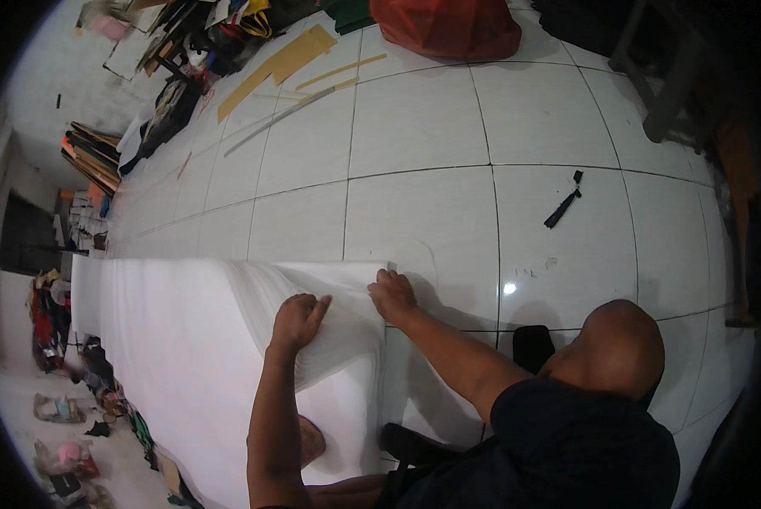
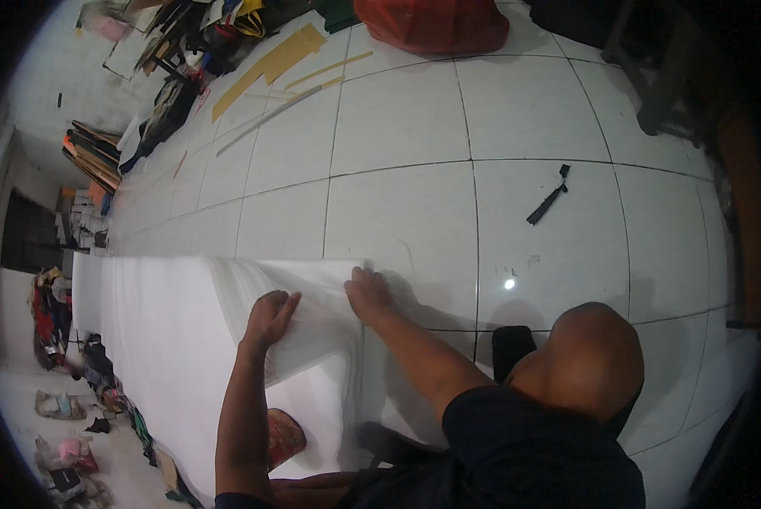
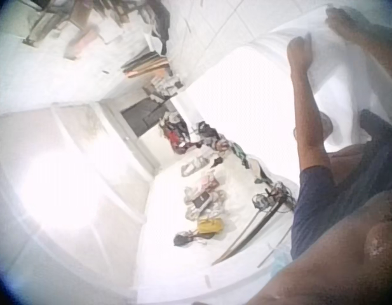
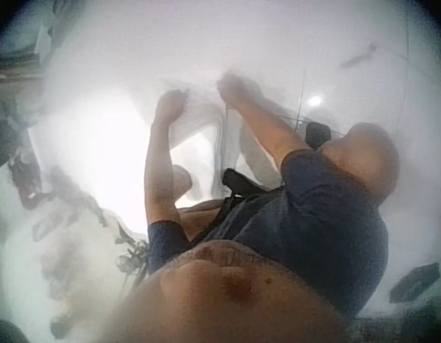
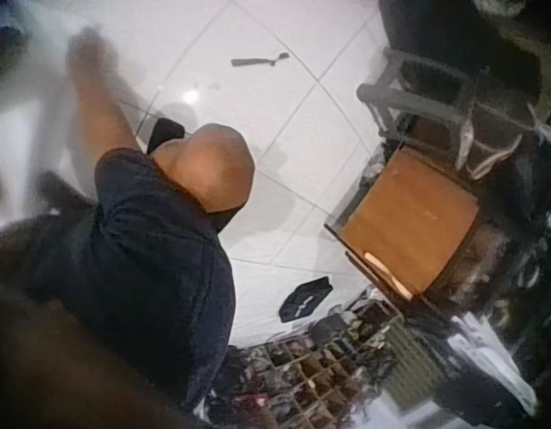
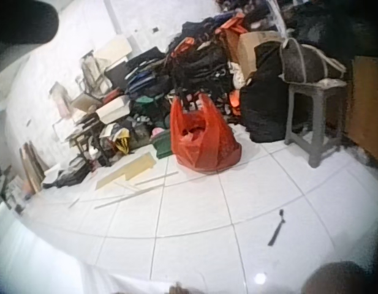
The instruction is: The person unfolds a large white foam sheet on the floor, smooths it out, and uses shears to cut it into smaller pieces. The person then folds the cut pieces and places them aside.
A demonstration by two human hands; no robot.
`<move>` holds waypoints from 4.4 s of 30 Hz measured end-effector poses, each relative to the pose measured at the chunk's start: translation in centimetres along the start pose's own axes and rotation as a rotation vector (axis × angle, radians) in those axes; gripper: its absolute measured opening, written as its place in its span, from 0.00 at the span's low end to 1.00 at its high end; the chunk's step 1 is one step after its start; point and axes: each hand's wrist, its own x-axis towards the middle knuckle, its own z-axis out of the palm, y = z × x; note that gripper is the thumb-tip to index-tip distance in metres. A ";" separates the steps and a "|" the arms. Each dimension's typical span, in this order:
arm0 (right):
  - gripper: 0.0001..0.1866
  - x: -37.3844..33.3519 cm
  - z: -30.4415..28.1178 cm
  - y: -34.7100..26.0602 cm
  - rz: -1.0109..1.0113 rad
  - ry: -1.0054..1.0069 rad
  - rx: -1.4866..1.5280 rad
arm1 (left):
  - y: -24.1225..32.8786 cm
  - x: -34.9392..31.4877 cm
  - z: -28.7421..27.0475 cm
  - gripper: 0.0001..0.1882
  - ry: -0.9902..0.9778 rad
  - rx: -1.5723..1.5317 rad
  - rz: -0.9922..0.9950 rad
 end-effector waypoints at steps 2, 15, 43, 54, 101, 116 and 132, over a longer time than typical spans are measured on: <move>0.15 0.6 -0.4 -1.9 -0.015 -0.044 0.170 | -0.4 -0.1 0.4 0.13 0.062 0.025 -0.019; 0.17 0.3 -1.3 -1.7 0.142 0.115 0.069 | -2.6 -0.1 1.4 0.10 0.053 0.102 0.202; 0.18 1.0 -0.5 -5.1 0.017 -0.043 0.387 | -2.4 0.5 2.0 0.13 0.177 0.050 0.065; 0.18 0.5 -0.2 -2.9 0.076 0.211 0.069 | -3.6 0.5 1.8 0.10 0.093 0.144 0.135; 0.15 -0.4 0.0 -0.1 -0.027 0.011 -0.082 | -2.9 0.2 1.2 0.11 0.033 -0.038 0.083; 0.17 1.3 -0.5 -2.2 0.130 0.156 0.424 | -3.0 1.7 2.0 0.10 0.035 0.183 0.147; 0.13 3.1 -0.7 -4.4 0.262 -0.100 0.760 | -4.0 2.7 3.6 0.12 0.178 0.321 0.312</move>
